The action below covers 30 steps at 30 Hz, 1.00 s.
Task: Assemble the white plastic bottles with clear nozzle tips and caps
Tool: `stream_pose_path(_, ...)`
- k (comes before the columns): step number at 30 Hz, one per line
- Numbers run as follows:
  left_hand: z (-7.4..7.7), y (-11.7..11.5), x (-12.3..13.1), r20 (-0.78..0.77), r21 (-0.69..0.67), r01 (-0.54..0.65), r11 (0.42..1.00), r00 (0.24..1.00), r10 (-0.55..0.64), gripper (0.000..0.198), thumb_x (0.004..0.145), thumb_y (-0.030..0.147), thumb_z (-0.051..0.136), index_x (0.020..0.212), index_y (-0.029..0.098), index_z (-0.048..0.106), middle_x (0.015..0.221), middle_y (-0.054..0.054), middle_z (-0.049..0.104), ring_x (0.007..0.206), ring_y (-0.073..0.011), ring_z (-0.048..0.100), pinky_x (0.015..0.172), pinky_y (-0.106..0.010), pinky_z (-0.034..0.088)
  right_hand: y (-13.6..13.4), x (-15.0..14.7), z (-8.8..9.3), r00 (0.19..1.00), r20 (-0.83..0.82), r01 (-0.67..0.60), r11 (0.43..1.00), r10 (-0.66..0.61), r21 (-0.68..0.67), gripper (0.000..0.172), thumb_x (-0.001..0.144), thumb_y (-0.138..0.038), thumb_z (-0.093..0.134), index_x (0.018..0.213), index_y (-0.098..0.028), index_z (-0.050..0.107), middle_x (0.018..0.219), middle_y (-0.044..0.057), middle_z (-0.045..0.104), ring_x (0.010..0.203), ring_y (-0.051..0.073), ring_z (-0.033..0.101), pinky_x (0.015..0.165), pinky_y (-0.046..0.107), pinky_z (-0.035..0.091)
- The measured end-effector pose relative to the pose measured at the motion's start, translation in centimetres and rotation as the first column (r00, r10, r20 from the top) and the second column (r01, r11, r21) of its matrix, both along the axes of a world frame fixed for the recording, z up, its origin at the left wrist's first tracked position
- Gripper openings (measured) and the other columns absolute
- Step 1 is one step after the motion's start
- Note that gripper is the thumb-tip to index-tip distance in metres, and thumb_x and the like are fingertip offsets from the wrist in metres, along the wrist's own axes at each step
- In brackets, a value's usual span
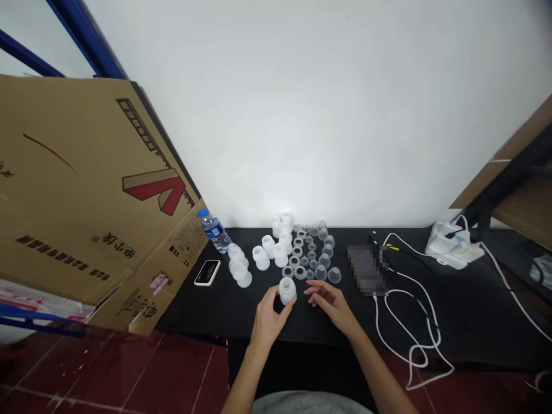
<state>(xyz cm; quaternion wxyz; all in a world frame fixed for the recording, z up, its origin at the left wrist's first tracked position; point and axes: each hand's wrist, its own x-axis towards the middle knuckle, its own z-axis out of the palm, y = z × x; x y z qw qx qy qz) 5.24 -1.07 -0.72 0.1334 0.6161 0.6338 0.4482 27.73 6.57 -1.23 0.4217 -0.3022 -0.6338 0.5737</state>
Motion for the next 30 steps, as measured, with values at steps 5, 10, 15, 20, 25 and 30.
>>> stream_pose_path(5, -0.8, -1.3, -1.9, -0.12, 0.046, -0.286, 0.957, 0.95, 0.29, 0.037, 0.095, 0.054, 0.071, 0.11, 0.021, 0.074, 0.089, -0.008, 0.07, 0.085, -0.0279, 0.071, 0.081, -0.039, 0.057, -0.1, -0.3, -0.7, 0.94, 0.154, 0.279, 0.945, -0.304, 0.169, 0.03, 0.105, -0.046, 0.06, 0.108, -0.022, 0.077, 0.085, 0.006, 0.077, 0.075, 0.023, 0.073, 0.072, 0.036, 0.061)
stream_pose_path(10, -0.8, -1.6, -4.7, -0.165, -0.117, -0.42, 0.9, 0.902, 0.399, 0.049, 0.091, 0.066, 0.069, 0.11, 0.021, 0.075, 0.064, 0.001, 0.06, 0.06, -0.0239, 0.064, 0.064, -0.033, 0.047, -0.1, -0.7, -1.3, 0.89, 0.208, 0.319, 0.881, -0.405, 0.348, 0.025, 0.104, -0.034, 0.057, 0.113, -0.023, 0.077, 0.094, 0.009, 0.078, 0.083, 0.026, 0.076, 0.078, 0.039, 0.063)
stream_pose_path(15, -0.1, -0.6, -6.0, -0.087, -0.212, -0.423, 0.881, 0.906, 0.414, 0.053, 0.088, 0.069, 0.068, 0.111, 0.021, 0.074, 0.061, 0.0, 0.067, 0.061, -0.0275, 0.071, 0.064, -0.034, 0.048, -0.3, -1.1, -1.3, 0.875, 0.287, 0.237, 0.863, -0.389, 0.446, 0.038, 0.106, -0.026, 0.052, 0.138, -0.028, 0.071, 0.141, 0.014, 0.068, 0.117, 0.029, 0.074, 0.098, 0.046, 0.065)
stream_pose_path(20, 0.0, -0.3, -6.0, 0.003, -0.202, -0.43, 0.88, 0.898, 0.439, 0.063, 0.08, 0.072, 0.072, 0.112, 0.018, 0.074, 0.063, -0.004, 0.073, 0.066, -0.0327, 0.076, 0.068, -0.04, 0.054, -0.1, -1.4, -1.5, 0.841, 0.372, 0.139, 0.822, -0.392, 0.552, 0.053, 0.106, -0.019, 0.048, 0.156, -0.033, 0.058, 0.165, 0.01, 0.052, 0.149, 0.032, 0.055, 0.119, 0.054, 0.052)
stream_pose_path(25, -0.3, -2.5, -4.7, 0.13, -0.125, -0.494, 0.861, 0.852, 0.508, 0.074, 0.078, 0.072, 0.078, 0.126, 0.017, 0.065, 0.075, -0.003, 0.075, 0.07, -0.0298, 0.077, 0.074, -0.043, 0.061, 0.2, -1.8, -1.8, 0.794, 0.468, 0.066, 0.819, -0.389, 0.57, 0.064, 0.105, -0.014, 0.046, 0.165, -0.036, 0.046, 0.171, 0.007, 0.046, 0.145, 0.034, 0.058, 0.117, 0.058, 0.053)
stream_pose_path(30, -1.2, -4.6, -2.9, 0.16, 0.003, -0.511, 0.86, 0.849, 0.504, 0.051, 0.089, 0.062, 0.075, 0.115, 0.02, 0.06, 0.091, -0.005, 0.069, 0.075, -0.0229, 0.073, 0.074, -0.038, 0.061, 0.1, -1.8, -1.7, 0.821, 0.431, 0.093, 0.832, -0.375, 0.547, 0.063, 0.107, -0.015, 0.044, 0.167, -0.033, 0.043, 0.167, 0.008, 0.051, 0.149, 0.032, 0.054, 0.121, 0.058, 0.049)
